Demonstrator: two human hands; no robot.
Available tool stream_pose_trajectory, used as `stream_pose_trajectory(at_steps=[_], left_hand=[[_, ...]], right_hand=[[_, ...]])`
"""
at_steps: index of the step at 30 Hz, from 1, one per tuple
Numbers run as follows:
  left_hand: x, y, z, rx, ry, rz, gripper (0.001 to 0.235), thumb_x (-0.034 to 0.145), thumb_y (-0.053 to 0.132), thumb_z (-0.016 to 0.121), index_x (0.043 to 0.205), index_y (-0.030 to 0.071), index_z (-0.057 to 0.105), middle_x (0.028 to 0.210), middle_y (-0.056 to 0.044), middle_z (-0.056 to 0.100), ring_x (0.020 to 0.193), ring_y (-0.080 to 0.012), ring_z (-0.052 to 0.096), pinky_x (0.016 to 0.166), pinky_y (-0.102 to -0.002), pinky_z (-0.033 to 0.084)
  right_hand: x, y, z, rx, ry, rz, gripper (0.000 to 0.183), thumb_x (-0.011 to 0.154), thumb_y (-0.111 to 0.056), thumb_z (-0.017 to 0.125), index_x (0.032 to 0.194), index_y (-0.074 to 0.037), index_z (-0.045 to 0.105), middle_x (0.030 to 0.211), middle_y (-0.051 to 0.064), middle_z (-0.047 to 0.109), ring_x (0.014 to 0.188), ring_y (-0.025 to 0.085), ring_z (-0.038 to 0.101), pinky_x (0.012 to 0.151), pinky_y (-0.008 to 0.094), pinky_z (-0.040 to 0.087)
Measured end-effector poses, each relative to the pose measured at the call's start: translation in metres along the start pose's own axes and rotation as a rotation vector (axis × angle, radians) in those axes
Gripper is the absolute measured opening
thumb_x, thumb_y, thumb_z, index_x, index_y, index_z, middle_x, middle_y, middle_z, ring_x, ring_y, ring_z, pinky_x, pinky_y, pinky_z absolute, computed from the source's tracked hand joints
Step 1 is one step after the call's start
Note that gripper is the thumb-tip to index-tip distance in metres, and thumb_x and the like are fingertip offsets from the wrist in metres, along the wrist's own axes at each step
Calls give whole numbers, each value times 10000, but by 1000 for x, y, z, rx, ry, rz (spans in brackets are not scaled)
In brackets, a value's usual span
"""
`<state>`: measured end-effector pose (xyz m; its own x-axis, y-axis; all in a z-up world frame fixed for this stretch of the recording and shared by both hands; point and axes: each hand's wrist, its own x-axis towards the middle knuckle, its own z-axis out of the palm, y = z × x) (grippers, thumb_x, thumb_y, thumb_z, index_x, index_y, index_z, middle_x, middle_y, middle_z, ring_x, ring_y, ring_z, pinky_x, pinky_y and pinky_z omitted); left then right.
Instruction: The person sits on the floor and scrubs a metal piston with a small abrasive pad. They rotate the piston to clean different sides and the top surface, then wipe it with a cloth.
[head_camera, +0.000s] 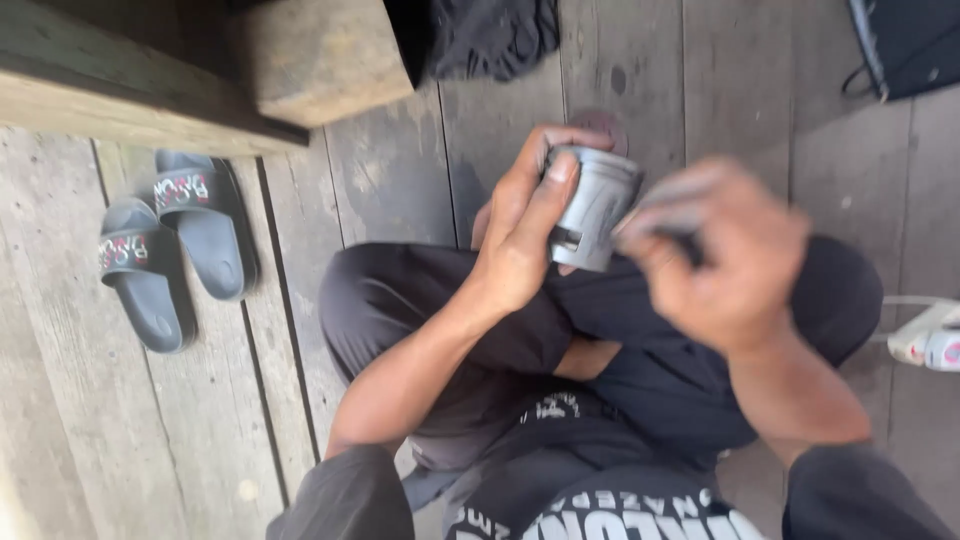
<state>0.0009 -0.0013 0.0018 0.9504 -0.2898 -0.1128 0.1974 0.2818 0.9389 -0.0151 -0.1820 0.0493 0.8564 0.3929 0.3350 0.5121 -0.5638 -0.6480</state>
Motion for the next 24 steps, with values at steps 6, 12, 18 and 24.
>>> stream_pose_trajectory(at_steps=[6,12,18,24], left_hand=[[9,-6,0,-170,-26,63,348,1121,295,342,1333,56,482,972,-96,634,566,-84,517,487,-215,423],[21,-29,-5,-310,44,43,387,1103,349,380,1286,31,501,958,-127,651,559,-115,543,412,-228,415],[21,-31,-3,-282,6,90,368,1120,334,370,1327,47,474,1006,-130,647,548,-111,541,421,-216,428],[20,-40,3,-315,-26,60,311,1139,342,379,1317,109,482,879,-80,606,513,-86,448,415,-215,348]], right_hand=[[-17,47,-11,620,155,347,180,1035,-50,659,1146,-29,519,1107,105,559,825,164,622,771,270,583],[-25,62,-11,886,42,377,188,966,21,673,1122,-76,631,1099,60,645,946,203,729,922,306,658],[-29,66,-10,659,36,384,294,831,57,794,954,-90,573,1049,69,630,1029,170,675,904,217,584],[-9,39,2,96,66,144,298,888,203,916,975,133,639,1118,305,694,890,277,667,730,305,477]])
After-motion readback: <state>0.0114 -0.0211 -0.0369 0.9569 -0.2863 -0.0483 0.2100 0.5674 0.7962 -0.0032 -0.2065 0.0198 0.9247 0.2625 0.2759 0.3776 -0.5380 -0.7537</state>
